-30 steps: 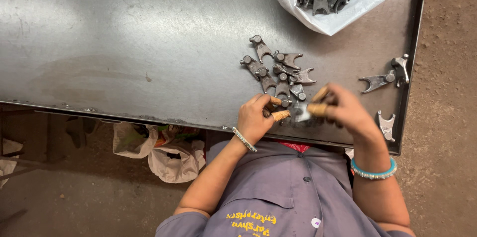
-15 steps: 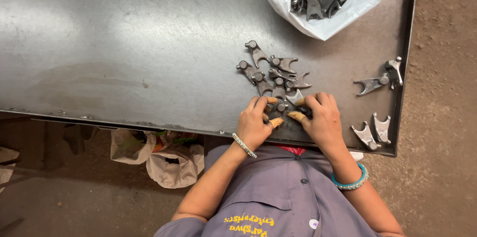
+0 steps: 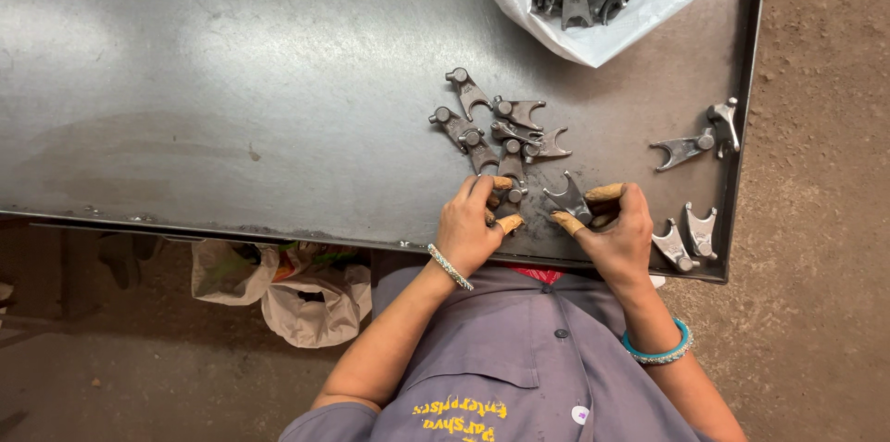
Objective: The person picks up small cast metal fork-shaped parts one at a time from a workbench, turns them over in both hands and wipes them, then sets them aside or tosses them into a bag of parts. They continue this repetitive handling and checking of castings across the bench.
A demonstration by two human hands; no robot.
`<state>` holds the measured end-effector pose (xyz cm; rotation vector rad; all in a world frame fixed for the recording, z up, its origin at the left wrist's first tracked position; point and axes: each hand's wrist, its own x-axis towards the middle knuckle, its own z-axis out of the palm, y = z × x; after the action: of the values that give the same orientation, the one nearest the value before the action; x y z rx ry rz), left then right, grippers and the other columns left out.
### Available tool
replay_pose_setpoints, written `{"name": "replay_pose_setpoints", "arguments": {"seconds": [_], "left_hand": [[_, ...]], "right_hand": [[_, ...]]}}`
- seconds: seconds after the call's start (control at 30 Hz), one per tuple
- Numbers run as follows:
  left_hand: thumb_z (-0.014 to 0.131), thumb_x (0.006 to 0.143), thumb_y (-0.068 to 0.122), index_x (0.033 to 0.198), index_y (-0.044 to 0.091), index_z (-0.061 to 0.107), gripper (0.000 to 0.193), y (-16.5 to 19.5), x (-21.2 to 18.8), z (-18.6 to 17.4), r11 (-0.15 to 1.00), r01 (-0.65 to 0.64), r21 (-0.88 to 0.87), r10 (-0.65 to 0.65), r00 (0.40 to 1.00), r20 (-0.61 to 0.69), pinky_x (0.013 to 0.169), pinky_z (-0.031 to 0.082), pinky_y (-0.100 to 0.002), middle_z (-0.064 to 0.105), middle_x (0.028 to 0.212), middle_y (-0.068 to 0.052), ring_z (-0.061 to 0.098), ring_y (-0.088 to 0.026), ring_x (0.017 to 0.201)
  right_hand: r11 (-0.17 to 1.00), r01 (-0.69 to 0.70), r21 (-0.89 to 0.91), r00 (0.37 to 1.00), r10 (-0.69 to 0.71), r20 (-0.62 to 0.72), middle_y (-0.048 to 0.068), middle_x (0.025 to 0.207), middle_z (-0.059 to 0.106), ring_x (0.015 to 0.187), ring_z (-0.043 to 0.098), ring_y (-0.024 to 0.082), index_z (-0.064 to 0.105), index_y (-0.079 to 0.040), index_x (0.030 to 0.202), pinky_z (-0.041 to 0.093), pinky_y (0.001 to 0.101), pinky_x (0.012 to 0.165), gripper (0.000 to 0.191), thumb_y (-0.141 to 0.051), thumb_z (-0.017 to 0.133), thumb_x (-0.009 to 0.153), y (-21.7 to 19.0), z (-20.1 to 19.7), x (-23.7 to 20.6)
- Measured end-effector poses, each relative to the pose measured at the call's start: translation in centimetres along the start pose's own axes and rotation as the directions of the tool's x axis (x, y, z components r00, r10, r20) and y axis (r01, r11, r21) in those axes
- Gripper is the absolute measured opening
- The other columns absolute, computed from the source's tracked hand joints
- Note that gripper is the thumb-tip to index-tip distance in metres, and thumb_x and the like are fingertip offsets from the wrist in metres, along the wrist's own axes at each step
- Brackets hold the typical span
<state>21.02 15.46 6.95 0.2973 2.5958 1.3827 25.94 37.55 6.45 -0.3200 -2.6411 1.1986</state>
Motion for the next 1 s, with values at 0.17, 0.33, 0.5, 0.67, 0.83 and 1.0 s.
{"name": "replay_pose_setpoints", "arguments": {"seconds": [0.17,0.33,0.5,0.67,0.83,1.0], "left_hand": [[0.087,0.071,0.015,0.114,0.008,0.061,0.050,0.1,0.0,-0.1,0.999,-0.037,-0.001,0.037,0.999,-0.031,0.071,0.053,-0.047,0.063,0.104,-0.012,0.067,-0.034,0.083],[0.084,0.072,0.012,0.114,0.008,0.061,0.048,-0.3,-0.1,0.2,1.000,0.007,0.009,-0.007,1.000,0.005,0.073,0.053,-0.049,0.063,0.103,-0.012,0.067,-0.036,0.083],[0.080,0.070,0.008,0.116,0.007,0.059,0.051,-0.6,-0.1,0.4,0.997,-0.054,0.056,0.055,0.998,-0.025,0.076,0.052,-0.050,0.062,0.105,-0.014,0.065,-0.039,0.091],[0.083,0.072,0.010,0.115,0.009,0.061,0.048,-0.3,0.1,0.2,1.000,-0.025,0.016,0.025,1.000,-0.017,0.074,0.053,-0.048,0.062,0.102,-0.013,0.066,-0.036,0.085],[0.085,0.072,0.014,0.114,0.009,0.062,0.049,0.1,0.2,0.1,1.000,-0.003,-0.020,0.003,1.000,-0.014,0.074,0.053,-0.047,0.062,0.100,-0.012,0.066,-0.034,0.083],[0.089,0.070,0.018,0.112,0.007,0.060,0.052,-0.2,0.3,0.4,0.999,-0.043,0.017,0.044,0.997,-0.064,0.075,0.052,-0.050,0.062,0.101,-0.014,0.064,-0.040,0.089]], "right_hand": [[0.636,-0.254,0.729,0.966,0.133,0.220,0.003,0.107,0.065,0.094,0.066,0.013,0.055,-0.007,0.114,0.060,0.0276,0.083,0.047,-0.005,0.086,0.078,3.1,0.4,0.3],[0.065,-0.592,0.804,0.797,0.200,0.570,0.009,0.101,0.068,0.082,0.065,0.015,0.060,-0.003,0.121,0.055,0.0219,0.062,0.036,-0.002,0.077,0.090,5.9,0.3,0.3],[-0.029,-0.711,0.703,0.688,0.177,0.704,0.013,0.096,0.071,0.077,0.069,0.020,0.060,-0.007,0.115,0.053,0.0193,0.054,0.033,-0.017,0.075,0.087,6.6,0.0,0.5],[0.264,-0.826,0.498,0.533,0.076,0.843,0.010,0.094,0.066,0.078,0.064,0.018,0.059,-0.001,0.113,0.057,0.0300,0.061,0.026,-0.009,0.076,0.096,5.5,-1.5,2.5],[0.514,-0.604,0.610,0.713,0.005,0.701,0.012,0.100,0.067,0.085,0.068,0.021,0.062,-0.002,0.109,0.057,0.0341,0.068,0.025,-0.008,0.077,0.091,1.7,-2.8,8.7],[0.534,-0.273,0.800,0.928,-0.073,0.365,0.013,0.118,0.070,0.105,0.069,0.023,0.059,-0.010,0.116,0.057,0.0335,0.087,0.036,-0.008,0.079,0.085,-3.6,-1.0,11.1]]}}
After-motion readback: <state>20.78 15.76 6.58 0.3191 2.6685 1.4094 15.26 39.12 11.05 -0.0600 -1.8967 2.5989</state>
